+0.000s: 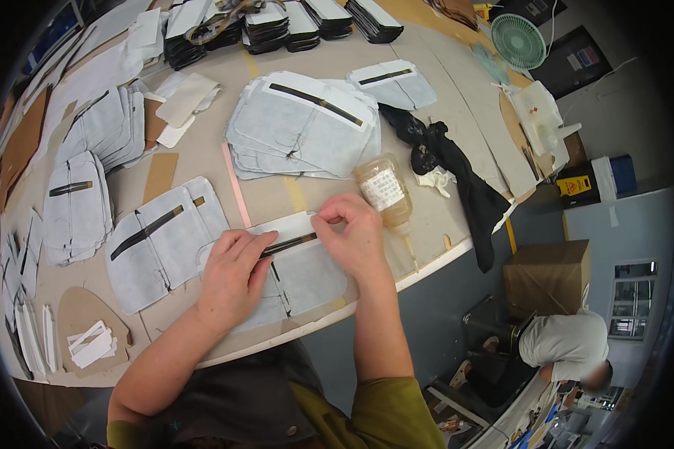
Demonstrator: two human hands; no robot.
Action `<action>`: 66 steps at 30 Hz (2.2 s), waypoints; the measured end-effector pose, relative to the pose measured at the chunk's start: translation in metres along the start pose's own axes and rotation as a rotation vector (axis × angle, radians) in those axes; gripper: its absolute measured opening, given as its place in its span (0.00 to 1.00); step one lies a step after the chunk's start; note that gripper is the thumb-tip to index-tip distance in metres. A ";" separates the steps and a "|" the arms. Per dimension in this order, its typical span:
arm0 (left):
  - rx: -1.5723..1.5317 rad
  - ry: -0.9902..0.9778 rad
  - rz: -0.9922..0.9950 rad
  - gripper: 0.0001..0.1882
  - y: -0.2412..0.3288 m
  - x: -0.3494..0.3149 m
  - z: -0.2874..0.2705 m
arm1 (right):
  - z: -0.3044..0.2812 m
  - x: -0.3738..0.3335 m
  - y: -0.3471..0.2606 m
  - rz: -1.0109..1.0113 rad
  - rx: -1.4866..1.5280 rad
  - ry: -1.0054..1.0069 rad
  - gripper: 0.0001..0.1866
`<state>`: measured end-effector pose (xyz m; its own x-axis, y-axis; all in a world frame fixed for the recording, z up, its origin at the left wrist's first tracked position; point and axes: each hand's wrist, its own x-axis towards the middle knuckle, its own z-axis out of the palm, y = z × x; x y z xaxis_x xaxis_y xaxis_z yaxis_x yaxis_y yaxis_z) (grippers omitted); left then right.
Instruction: The recorder is gluing and attaching zipper components to small fabric pouch pieces in a workshop environment.
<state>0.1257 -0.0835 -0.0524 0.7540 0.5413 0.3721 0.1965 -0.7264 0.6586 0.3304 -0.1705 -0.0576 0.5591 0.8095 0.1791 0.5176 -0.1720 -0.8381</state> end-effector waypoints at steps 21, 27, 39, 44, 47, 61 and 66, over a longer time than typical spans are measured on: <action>0.064 -0.028 -0.024 0.22 0.001 -0.001 -0.003 | 0.003 -0.006 -0.002 0.021 0.061 -0.011 0.04; 0.078 -0.022 -0.004 0.23 0.000 -0.002 -0.001 | 0.005 -0.015 0.004 0.003 0.047 0.172 0.14; 0.183 -0.090 0.049 0.28 0.002 0.000 -0.004 | 0.010 -0.029 0.003 0.083 0.108 0.112 0.13; 0.218 -0.078 0.060 0.27 0.003 -0.001 -0.001 | 0.011 -0.028 -0.004 0.048 0.033 0.120 0.13; 0.213 -0.050 0.038 0.26 0.004 -0.002 -0.002 | 0.011 -0.028 -0.004 0.032 -0.009 0.112 0.14; 0.127 -0.055 -0.034 0.26 -0.003 -0.014 -0.010 | 0.008 -0.030 -0.003 0.037 0.043 0.041 0.17; 0.074 -0.160 0.034 0.27 0.010 -0.023 -0.020 | 0.002 -0.031 -0.006 0.062 0.060 -0.025 0.23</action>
<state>0.0982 -0.0945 -0.0412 0.8502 0.4456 0.2804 0.2101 -0.7755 0.5953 0.3088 -0.1932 -0.0596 0.5723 0.8122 0.1133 0.4423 -0.1894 -0.8766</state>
